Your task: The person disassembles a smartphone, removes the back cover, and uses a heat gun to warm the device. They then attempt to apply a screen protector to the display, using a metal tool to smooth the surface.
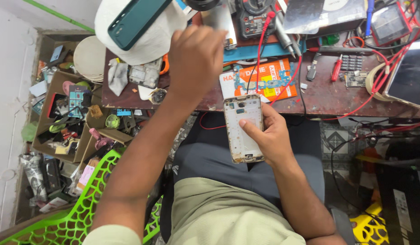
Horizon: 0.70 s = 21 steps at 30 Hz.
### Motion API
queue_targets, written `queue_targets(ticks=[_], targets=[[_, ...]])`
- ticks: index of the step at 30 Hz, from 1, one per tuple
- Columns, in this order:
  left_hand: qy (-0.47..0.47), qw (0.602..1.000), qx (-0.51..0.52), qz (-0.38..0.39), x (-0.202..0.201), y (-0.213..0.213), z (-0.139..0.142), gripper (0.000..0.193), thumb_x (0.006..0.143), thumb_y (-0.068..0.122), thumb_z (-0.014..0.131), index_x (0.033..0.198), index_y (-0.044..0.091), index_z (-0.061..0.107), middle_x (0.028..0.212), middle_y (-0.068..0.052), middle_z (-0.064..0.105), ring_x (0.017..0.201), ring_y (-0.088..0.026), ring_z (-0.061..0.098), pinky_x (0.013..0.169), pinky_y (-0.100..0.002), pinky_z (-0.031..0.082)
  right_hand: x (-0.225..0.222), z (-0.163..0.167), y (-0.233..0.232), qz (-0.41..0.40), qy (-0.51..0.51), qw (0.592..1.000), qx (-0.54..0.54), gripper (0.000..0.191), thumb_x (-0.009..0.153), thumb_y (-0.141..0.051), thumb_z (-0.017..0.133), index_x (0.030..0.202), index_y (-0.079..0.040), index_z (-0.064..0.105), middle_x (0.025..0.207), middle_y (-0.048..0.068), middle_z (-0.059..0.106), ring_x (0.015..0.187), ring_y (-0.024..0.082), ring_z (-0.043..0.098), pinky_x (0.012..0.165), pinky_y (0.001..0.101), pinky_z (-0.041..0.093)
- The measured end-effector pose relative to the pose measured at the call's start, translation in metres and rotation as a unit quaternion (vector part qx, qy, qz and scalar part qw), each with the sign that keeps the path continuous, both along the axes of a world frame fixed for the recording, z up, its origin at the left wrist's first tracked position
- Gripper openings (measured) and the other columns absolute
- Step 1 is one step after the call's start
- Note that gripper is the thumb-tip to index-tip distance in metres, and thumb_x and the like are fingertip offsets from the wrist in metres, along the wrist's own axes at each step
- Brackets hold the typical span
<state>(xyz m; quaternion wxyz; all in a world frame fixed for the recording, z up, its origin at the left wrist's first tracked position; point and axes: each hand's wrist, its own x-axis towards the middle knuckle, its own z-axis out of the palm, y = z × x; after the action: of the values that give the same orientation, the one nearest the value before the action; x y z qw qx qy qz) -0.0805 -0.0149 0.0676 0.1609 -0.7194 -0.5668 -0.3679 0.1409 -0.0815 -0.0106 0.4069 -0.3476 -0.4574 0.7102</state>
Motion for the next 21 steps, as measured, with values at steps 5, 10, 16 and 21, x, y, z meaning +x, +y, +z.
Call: queue_targets(ticks=[5,10,16,21], targets=[[-0.078,0.978,-0.117,-0.153,0.012,-0.063,0.002,0.028,0.089,0.034,0.082,0.106,0.012,0.075,0.103,-0.001,0.071,0.099,-0.025,0.066,0.088,-0.041,0.046,-0.004,-0.003,0.0,0.003,0.011,1.0,0.013,0.037,0.092,0.002,0.07,0.128,0.003,0.061,0.114,0.008,0.072,0.101,0.012,0.07,0.089,0.0287,0.059],[-0.043,0.98,-0.095,-0.167,0.016,-0.083,0.0,0.024,0.088,0.024,0.083,0.106,0.009,0.076,0.104,0.0,0.072,0.096,-0.019,0.065,0.085,-0.041,0.043,-0.006,-0.003,-0.006,0.01,0.003,1.0,0.012,0.037,0.094,0.002,0.07,0.13,0.004,0.061,0.113,0.007,0.071,0.1,0.01,0.068,0.087,0.0272,0.058],[0.043,0.99,-0.019,-0.133,0.018,-0.093,-0.007,0.018,0.096,0.017,0.08,0.108,0.007,0.07,0.111,-0.002,0.067,0.105,-0.019,0.064,0.093,-0.041,0.044,-0.007,-0.001,-0.011,-0.001,-0.024,0.999,0.046,0.037,0.095,0.002,0.07,0.13,0.004,0.06,0.113,0.006,0.07,0.1,0.009,0.068,0.088,0.026,0.057],[0.081,0.99,-0.026,-0.114,0.02,-0.092,-0.018,0.019,0.099,0.019,0.074,0.109,0.008,0.064,0.108,-0.004,0.059,0.103,-0.023,0.059,0.089,-0.043,0.042,-0.007,-0.005,-0.018,-0.004,-0.06,0.995,0.074,0.038,0.095,0.002,0.071,0.131,0.003,0.059,0.112,0.005,0.07,0.101,0.008,0.067,0.088,0.0245,0.056]])
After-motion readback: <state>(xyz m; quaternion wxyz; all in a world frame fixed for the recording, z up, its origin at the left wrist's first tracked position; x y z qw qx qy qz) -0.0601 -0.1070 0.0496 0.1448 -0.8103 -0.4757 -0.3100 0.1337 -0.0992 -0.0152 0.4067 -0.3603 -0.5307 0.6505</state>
